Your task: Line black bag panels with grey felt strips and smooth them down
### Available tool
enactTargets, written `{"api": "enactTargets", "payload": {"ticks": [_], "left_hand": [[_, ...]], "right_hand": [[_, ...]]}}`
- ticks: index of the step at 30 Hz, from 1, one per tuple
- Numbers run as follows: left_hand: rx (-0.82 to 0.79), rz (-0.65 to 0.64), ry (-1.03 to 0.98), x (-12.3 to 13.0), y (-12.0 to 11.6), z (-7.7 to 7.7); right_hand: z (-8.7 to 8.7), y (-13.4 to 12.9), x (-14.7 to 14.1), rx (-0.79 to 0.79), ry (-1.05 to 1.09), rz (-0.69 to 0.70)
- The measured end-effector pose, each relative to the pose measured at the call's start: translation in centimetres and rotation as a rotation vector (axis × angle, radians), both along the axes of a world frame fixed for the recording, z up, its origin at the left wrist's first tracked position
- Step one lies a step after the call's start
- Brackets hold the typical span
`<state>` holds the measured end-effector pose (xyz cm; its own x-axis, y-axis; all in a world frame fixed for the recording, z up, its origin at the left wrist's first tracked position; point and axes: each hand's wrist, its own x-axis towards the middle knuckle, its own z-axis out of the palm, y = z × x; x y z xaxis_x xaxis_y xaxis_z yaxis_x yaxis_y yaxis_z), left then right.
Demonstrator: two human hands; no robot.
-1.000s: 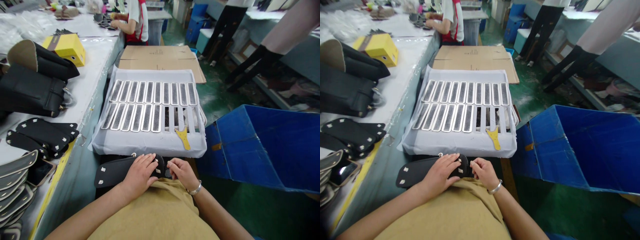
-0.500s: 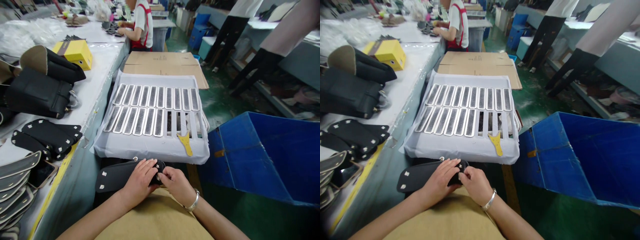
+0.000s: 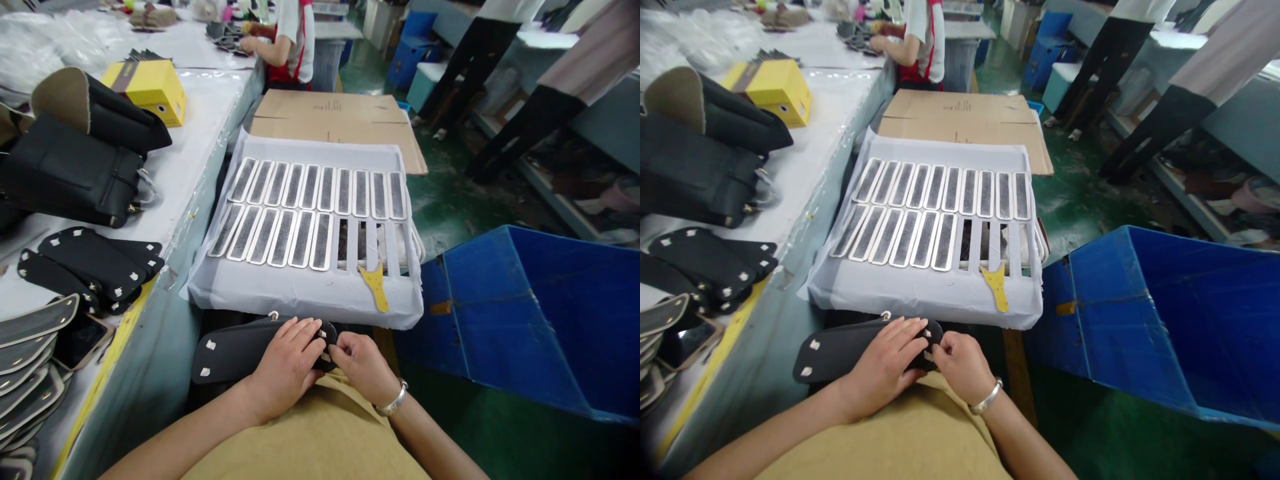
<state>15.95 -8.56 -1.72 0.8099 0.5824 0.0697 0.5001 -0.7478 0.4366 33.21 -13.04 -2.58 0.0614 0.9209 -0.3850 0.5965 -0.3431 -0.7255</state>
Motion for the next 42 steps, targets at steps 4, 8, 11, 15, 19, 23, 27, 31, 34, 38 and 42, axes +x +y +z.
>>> {"api": "enactTargets", "payload": {"ticks": [4, 8, 11, 15, 19, 23, 27, 31, 34, 38, 42], "left_hand": [[-0.004, 0.004, 0.022, 0.1, 0.1, 0.1], [-0.008, 0.004, 0.028, 0.1, 0.2, -0.1], [0.003, 0.0, 0.031, 0.0, 0.2, -0.4], [0.019, 0.007, 0.04, -0.2, 0.1, -0.4], [0.025, 0.018, 0.025, -0.3, -0.2, -0.6], [0.02, 0.034, 0.021, -0.3, -0.5, -0.6], [0.027, 0.031, 0.027, -0.3, -0.7, -0.4], [0.041, 0.04, 0.027, -0.3, -0.9, -0.6], [0.045, 0.057, 0.028, -0.3, -1.2, -0.6], [0.041, 0.008, 0.014, -1.3, -1.4, 0.1], [0.036, 0.209, -0.197, -6.2, -1.6, 1.0]], "right_hand": [[-0.4, 0.0, 0.1, -0.004, 0.022, -0.007], [0.1, -0.2, -0.2, -0.001, -0.079, -0.008], [0.7, -0.4, -0.6, 0.034, -0.197, 0.009], [0.5, -0.7, -0.2, 0.091, -0.29, -0.003], [-1.0, -1.1, 1.7, 0.015, -0.016, -0.148], [-1.8, -1.8, 2.5, -0.071, 0.343, -0.319], [-1.2, -2.1, 1.7, -0.041, 0.362, -0.239], [-0.8, -1.7, 0.7, 0.06, 0.032, -0.094], [-0.6, -1.4, 0.2, 0.034, -0.069, -0.01], [-0.3, -0.9, 0.3, -0.02, -0.18, 0.095], [0.4, 0.6, 0.2, 0.209, -0.364, 0.14]]}}
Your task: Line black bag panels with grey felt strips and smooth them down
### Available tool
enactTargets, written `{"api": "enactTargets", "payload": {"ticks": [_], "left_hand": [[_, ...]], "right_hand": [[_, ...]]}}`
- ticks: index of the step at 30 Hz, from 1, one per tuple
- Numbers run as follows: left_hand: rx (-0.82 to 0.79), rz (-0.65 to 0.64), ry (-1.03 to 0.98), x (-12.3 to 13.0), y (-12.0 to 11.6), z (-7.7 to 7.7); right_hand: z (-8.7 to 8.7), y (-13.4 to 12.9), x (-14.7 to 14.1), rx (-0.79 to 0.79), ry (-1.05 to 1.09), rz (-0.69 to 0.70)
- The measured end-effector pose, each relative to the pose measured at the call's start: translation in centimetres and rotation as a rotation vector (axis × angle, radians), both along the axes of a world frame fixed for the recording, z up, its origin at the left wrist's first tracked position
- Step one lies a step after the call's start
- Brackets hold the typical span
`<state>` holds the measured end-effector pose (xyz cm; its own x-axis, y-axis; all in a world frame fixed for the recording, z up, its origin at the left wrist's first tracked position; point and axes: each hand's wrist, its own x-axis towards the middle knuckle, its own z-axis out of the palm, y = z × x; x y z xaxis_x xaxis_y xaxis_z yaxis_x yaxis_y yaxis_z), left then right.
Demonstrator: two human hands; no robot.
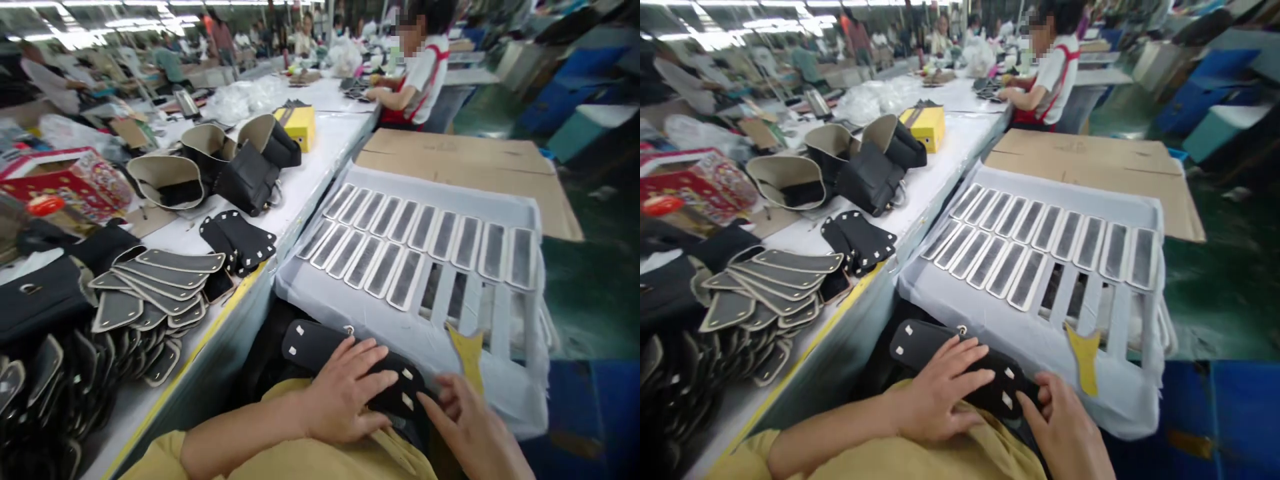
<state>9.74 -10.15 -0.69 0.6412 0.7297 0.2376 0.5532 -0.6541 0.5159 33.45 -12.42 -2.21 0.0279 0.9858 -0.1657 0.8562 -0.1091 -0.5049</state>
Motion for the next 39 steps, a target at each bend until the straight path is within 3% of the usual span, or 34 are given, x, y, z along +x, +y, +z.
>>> {"api": "enactTargets", "payload": {"ticks": [2, 4, 6, 10, 14, 22, 30, 39], "left_hand": [[-0.035, 0.355, -0.148, -3.9, -0.3, 0.1], [-0.172, 0.707, -0.243, -8.0, -0.5, -0.2], [-0.41, 0.872, -0.305, -11.2, -0.3, -0.9], [-0.855, 0.812, -0.47, -13.6, 0.5, -2.4], [-1.03, 0.762, -0.556, -13.2, 1.1, -3.4], [-1.09, 0.684, -0.434, -14.0, 2.0, -3.5], [-0.855, 0.714, -0.389, -13.6, 1.6, -4.1], [-0.888, 0.703, -0.348, -13.6, 2.0, -3.8]], "right_hand": [[0.7, 1.0, -1.3, 0.221, -0.081, 0.091], [1.2, 2.0, -3.7, 0.362, -0.145, 0.27], [1.1, 3.0, -6.7, 0.402, -0.184, 0.476], [-0.1, 4.8, -11.8, 0.339, -0.21, 0.718], [-1.1, 5.5, -13.5, 0.296, -0.225, 0.752], [-1.2, 5.7, -13.4, 0.263, -0.219, 0.776], [-1.7, 5.6, -13.5, 0.297, -0.269, 0.78], [-1.4, 5.9, -14.3, 0.303, -0.29, 0.793]]}}
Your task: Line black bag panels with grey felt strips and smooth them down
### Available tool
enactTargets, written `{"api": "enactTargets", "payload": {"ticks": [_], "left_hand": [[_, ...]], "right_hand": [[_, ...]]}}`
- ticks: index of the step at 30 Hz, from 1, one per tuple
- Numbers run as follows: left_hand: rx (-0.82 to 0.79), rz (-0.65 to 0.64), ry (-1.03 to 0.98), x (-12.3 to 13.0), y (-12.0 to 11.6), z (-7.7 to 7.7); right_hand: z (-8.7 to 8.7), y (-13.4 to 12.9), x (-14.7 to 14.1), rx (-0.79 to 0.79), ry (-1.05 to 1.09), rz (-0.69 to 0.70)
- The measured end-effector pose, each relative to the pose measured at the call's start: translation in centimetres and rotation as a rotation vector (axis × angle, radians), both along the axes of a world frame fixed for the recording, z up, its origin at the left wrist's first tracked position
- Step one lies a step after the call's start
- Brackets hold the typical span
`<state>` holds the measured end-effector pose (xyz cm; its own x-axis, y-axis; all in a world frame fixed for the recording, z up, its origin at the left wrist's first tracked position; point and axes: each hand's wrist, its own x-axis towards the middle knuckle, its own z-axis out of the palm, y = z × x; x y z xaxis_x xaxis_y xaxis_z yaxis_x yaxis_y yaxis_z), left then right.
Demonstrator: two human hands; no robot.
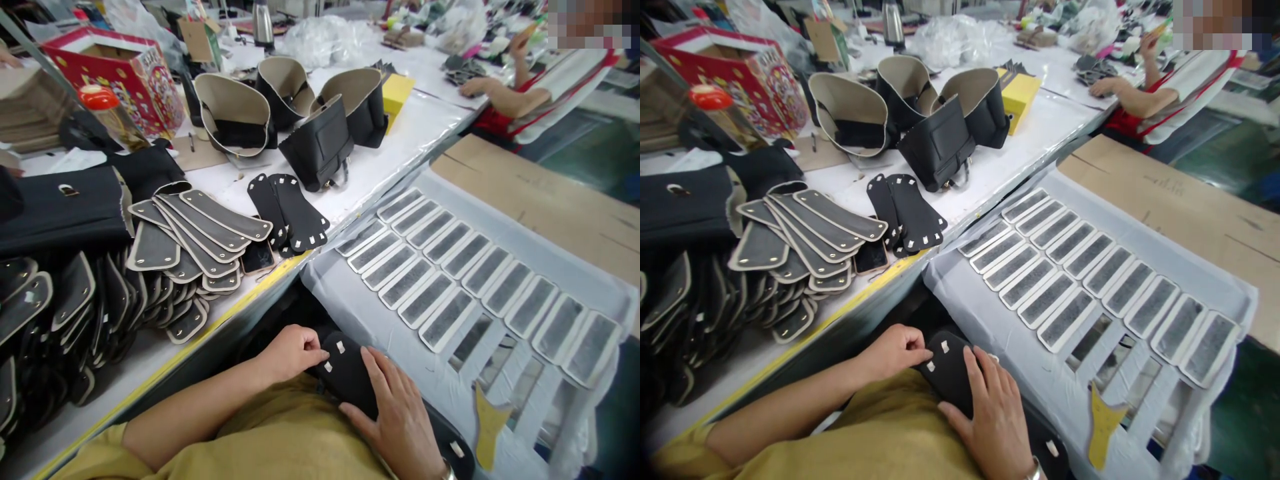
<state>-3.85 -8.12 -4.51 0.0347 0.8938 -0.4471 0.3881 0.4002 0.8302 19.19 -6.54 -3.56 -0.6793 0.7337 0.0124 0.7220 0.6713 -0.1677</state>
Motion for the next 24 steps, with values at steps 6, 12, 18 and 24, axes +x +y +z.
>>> {"api": "enactTargets", "payload": {"ticks": [6, 12, 18, 24], "left_hand": [[0.048, -0.082, 0.064, -1.3, 1.0, -0.5], [-0.203, -0.127, -0.266, -2.9, 2.2, -2.4], [-0.243, -0.074, -0.498, -2.5, 2.2, -2.9], [-0.287, -0.034, -0.601, -2.5, 2.1, -2.7]], "right_hand": [[0.0, 0.0, -0.8, 0.009, -0.038, 0.001], [0.1, -0.2, -0.9, 0.012, -0.054, 0.001], [0.3, -0.1, -1.0, 0.047, -0.075, 0.108], [0.4, 0.0, -1.2, 0.051, -0.096, 0.202]]}}
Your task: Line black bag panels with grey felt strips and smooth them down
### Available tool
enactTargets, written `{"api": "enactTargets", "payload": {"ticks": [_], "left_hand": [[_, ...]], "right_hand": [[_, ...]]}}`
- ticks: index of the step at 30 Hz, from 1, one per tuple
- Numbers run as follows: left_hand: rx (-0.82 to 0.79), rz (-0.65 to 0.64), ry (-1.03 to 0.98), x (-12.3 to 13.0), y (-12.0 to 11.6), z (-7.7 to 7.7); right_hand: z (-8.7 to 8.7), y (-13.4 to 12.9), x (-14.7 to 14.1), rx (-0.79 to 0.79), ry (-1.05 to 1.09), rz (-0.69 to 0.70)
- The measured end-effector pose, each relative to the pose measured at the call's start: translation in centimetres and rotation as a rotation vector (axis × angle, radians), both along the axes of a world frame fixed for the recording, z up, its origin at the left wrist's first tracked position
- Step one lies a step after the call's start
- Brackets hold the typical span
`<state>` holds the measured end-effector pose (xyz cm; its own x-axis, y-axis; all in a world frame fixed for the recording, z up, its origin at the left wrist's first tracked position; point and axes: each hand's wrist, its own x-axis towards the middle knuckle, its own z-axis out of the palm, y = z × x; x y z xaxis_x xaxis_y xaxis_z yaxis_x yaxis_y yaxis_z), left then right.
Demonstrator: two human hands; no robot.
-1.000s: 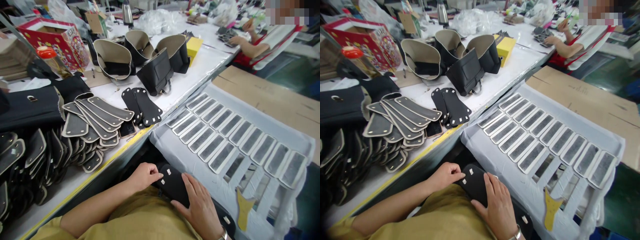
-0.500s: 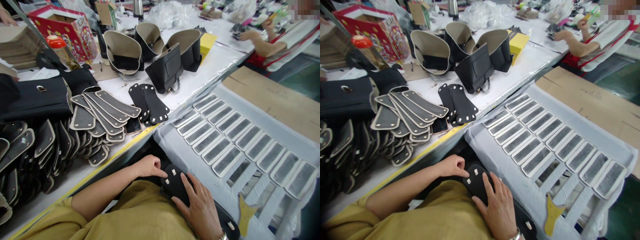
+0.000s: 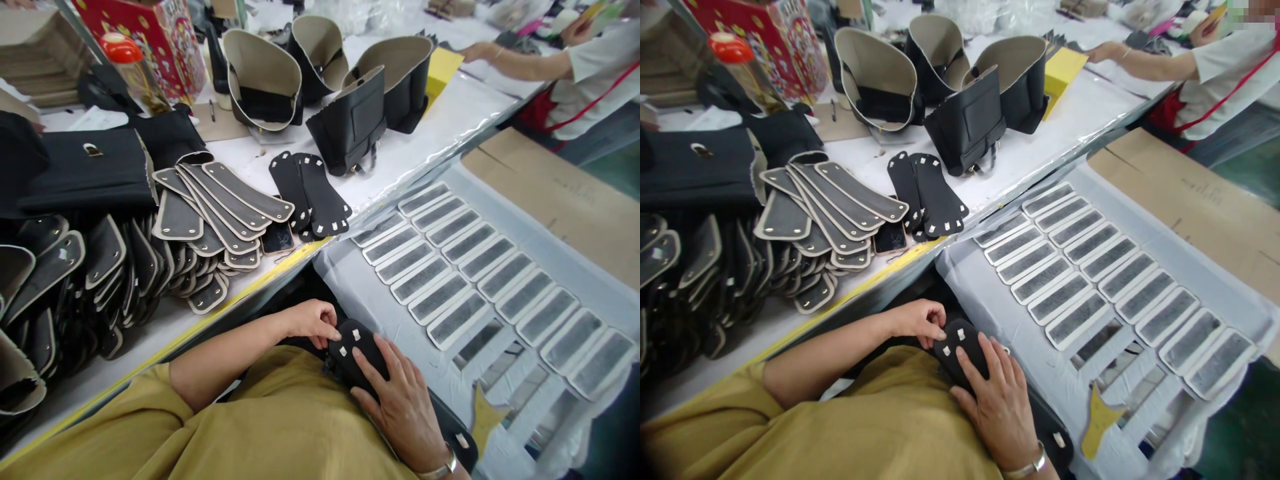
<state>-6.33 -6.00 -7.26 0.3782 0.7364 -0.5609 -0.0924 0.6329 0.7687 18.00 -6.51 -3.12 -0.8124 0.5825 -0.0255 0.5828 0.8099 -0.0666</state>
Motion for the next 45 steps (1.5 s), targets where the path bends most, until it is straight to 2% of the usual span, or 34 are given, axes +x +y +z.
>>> {"api": "enactTargets", "payload": {"ticks": [5, 11, 15, 22, 29, 31, 37, 45], "left_hand": [[0.06, 0.039, 0.087, 0.6, -0.7, 0.4], [0.342, 0.151, 0.448, 2.4, -1.4, 0.8], [0.448, 0.166, 0.505, 2.8, -0.9, 1.0], [0.438, 0.179, 0.499, 3.3, -0.6, 1.2], [0.449, 0.255, 0.51, 4.1, -0.7, 0.9], [0.452, 0.257, 0.511, 4.3, -0.8, 0.9], [0.415, 0.243, 0.482, 4.3, -0.9, 0.8], [0.39, 0.203, 0.512, 4.2, -0.9, 0.4]], "right_hand": [[0.1, -0.2, -0.4, 0.044, -0.012, 0.019], [0.2, -0.3, -0.7, 0.11, -0.029, 0.08], [0.2, -0.1, -0.5, 0.115, -0.038, 0.095], [0.3, 0.5, -0.4, 0.083, 0.02, 0.109], [0.1, 0.9, -0.3, 0.057, 0.076, 0.09], [-0.1, 0.8, 0.3, 0.039, 0.088, 0.047], [-0.6, 0.2, 1.4, -0.023, 0.137, -0.226], [0.2, 0.7, -0.2, -0.186, 0.132, -0.331]]}}
